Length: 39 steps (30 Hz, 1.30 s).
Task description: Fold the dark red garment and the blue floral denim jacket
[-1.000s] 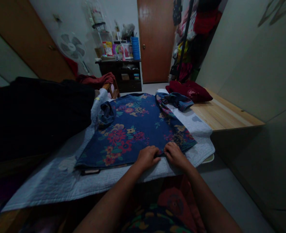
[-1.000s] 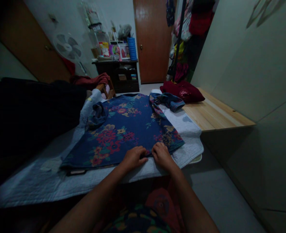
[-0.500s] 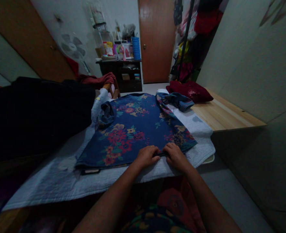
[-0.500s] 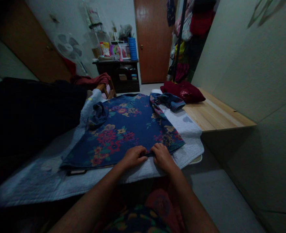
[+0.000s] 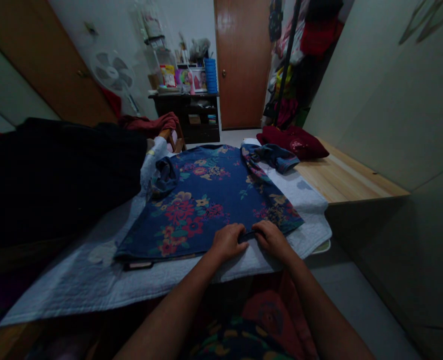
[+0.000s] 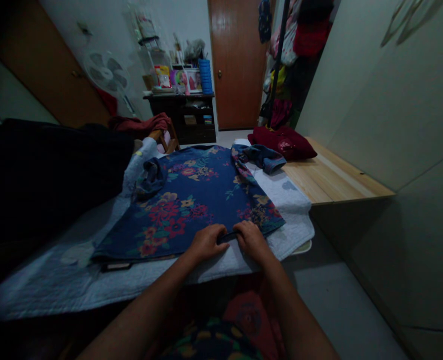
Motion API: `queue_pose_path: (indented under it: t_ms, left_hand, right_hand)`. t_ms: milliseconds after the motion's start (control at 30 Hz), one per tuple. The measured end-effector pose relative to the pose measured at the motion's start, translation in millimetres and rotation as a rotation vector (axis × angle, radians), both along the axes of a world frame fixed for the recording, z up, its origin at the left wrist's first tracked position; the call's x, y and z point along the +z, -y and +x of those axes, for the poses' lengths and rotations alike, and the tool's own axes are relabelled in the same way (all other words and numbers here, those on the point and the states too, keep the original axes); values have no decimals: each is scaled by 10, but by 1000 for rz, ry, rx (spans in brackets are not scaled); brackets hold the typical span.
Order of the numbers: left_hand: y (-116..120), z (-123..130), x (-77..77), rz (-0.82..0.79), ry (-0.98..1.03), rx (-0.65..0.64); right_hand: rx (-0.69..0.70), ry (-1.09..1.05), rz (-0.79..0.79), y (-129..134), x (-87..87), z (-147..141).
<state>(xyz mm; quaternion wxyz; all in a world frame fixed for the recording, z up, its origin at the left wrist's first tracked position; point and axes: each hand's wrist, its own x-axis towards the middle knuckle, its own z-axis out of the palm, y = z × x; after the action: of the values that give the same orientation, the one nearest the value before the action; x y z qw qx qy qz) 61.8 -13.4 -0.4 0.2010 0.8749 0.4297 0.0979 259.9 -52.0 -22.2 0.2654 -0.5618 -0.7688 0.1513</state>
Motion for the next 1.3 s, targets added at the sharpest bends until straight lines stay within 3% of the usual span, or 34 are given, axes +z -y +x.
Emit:
queue_pose_path:
  t_ms: [333, 633, 900, 1300]
  left_hand:
    - [101, -83, -12, 118, 43, -74]
    - [50, -110, -112, -20, 302, -48]
    - [48, -94, -92, -63, 178, -88]
    - [104, -20, -5, -39, 69, -39]
  right_hand:
    - [38, 37, -50, 13, 58, 14]
    - [37, 154, -75, 114, 144, -140]
    - [92, 201, -79, 76, 68, -54]
    - [43, 91, -28, 89, -10, 9]
